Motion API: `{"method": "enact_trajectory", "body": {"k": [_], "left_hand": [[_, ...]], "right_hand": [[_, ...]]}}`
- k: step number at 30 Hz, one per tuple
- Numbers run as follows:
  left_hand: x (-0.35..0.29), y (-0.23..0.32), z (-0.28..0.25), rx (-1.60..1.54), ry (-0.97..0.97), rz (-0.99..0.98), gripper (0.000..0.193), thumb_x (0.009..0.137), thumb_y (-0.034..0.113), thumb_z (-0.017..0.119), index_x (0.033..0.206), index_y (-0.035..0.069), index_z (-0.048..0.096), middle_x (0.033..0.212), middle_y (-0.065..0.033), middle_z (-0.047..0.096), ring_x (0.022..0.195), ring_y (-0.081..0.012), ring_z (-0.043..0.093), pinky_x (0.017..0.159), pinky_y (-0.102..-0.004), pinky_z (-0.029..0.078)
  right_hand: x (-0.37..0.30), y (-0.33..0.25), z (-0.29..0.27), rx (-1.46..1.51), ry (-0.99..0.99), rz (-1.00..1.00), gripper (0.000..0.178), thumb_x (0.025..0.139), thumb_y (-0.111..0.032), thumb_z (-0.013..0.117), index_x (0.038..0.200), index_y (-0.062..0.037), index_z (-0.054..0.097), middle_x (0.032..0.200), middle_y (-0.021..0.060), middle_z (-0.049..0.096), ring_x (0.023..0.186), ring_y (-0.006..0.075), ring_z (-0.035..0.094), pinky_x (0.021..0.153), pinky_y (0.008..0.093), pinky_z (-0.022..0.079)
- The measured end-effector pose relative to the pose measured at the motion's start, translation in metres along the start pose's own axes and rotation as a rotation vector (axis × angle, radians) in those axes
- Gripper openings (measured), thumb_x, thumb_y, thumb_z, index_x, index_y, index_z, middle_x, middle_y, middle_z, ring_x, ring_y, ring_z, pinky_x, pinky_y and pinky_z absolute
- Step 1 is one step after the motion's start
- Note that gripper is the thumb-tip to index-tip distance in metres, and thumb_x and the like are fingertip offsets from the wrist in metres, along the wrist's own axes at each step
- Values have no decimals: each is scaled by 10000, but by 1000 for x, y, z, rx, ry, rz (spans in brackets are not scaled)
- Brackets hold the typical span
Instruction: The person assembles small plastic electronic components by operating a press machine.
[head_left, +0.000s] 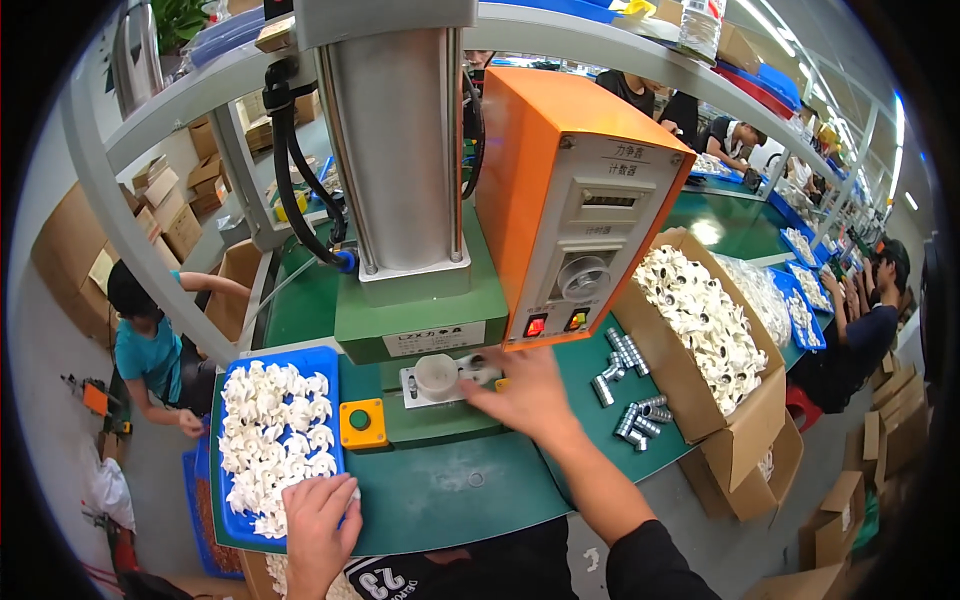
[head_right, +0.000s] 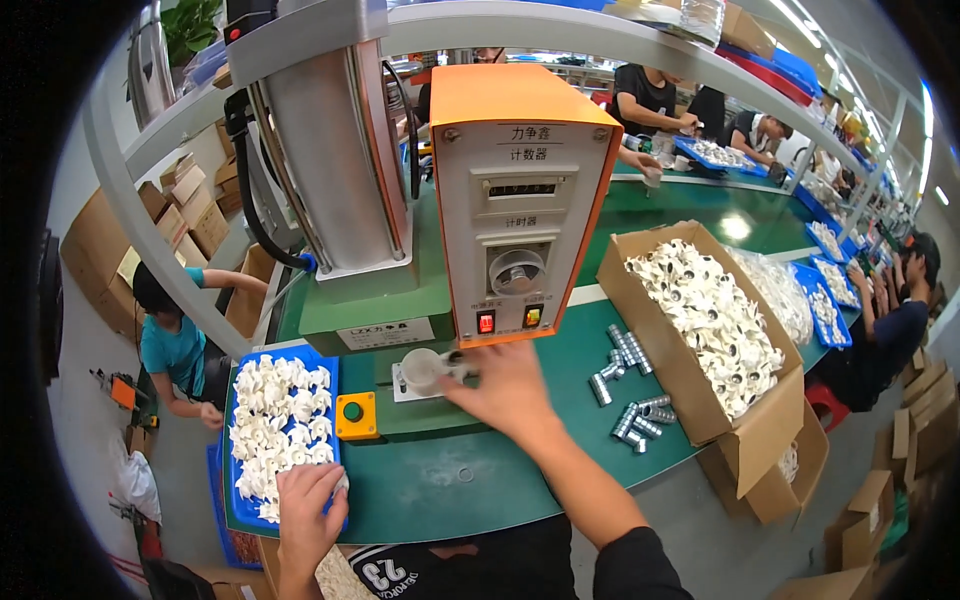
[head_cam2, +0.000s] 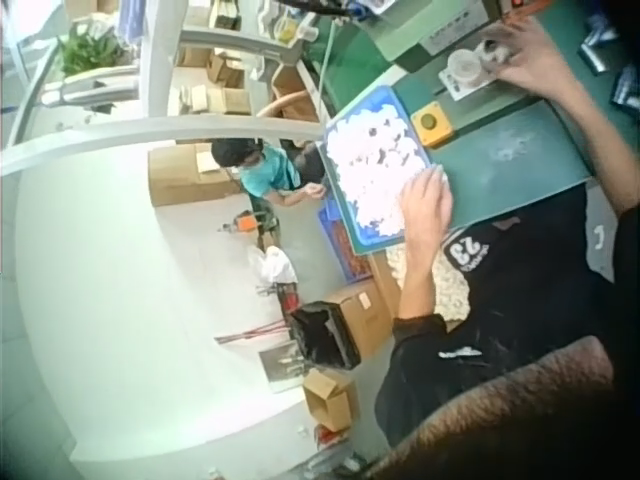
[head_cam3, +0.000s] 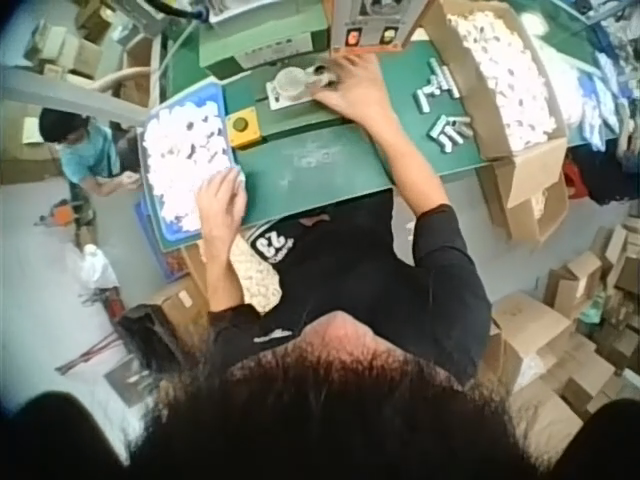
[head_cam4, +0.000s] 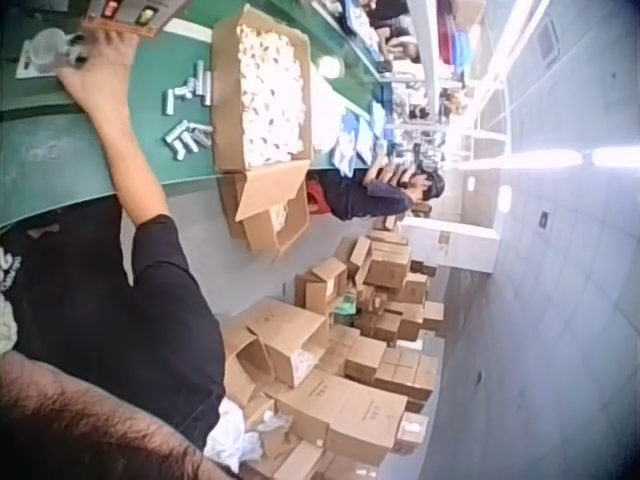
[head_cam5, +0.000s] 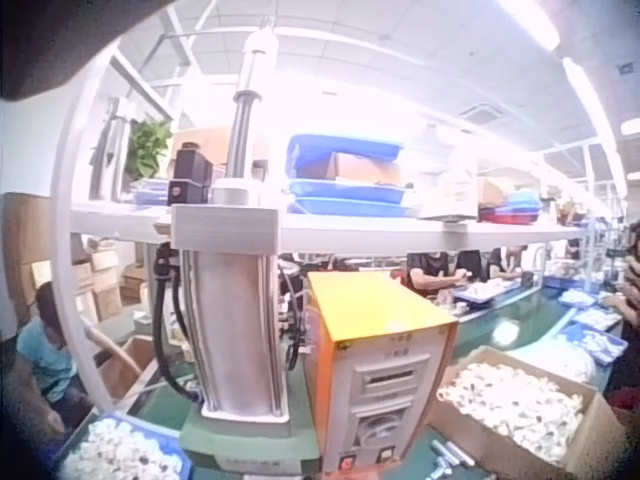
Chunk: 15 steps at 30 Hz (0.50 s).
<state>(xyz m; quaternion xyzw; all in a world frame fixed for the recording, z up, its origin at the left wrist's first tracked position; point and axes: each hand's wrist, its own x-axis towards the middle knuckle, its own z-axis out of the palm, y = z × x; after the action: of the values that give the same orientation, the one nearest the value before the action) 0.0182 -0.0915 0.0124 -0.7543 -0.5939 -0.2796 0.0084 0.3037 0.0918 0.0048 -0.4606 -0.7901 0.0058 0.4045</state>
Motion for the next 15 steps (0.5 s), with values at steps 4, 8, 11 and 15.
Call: {"method": "enact_trajectory", "body": {"k": [4, 8, 11, 15], "left_hand": [[47, 10, 21, -146, 109, 114, 310, 794, 45, 799, 1096, 10, 735, 1125, -109, 733, 1026, -304, 661, 916, -420, 467], [118, 30, 54, -256, 251, 273, 262, 814, 68, 803, 1063, 19, 737, 1101, -95, 742, 1025, -305, 673, 896, -420, 482], [147, 19, 86, -225, 238, 246, 258, 838, 99, 793, 1082, 28, 748, 1112, -104, 748, 1058, -314, 666, 942, -435, 485], [154, 15, 112, -341, 163, 219, 241, 863, 124, 780, 1091, 47, 760, 1117, -106, 754, 1091, -333, 654, 996, -446, 486]], "right_hand": [[0, 69, -82, -170, 291, 98, 370, 752, -235, 861, 1035, -52, 705, 991, 133, 669, 955, 347, 630, 861, 460, 492], [-8, 158, -169, -658, 482, 200, 641, 824, -236, 843, 1354, 7, 578, 1284, 229, 625, 1206, 414, 570, 1065, 496, 438], [-31, 134, -157, -602, 456, 231, 740, 841, -215, 830, 1459, 17, 495, 1374, 247, 572, 1288, 433, 513, 1129, 504, 381], [-98, 85, -118, -286, 360, 210, 614, 835, -86, 778, 1390, 33, 544, 1357, 229, 576, 1248, 400, 540, 1105, 468, 403]]}}
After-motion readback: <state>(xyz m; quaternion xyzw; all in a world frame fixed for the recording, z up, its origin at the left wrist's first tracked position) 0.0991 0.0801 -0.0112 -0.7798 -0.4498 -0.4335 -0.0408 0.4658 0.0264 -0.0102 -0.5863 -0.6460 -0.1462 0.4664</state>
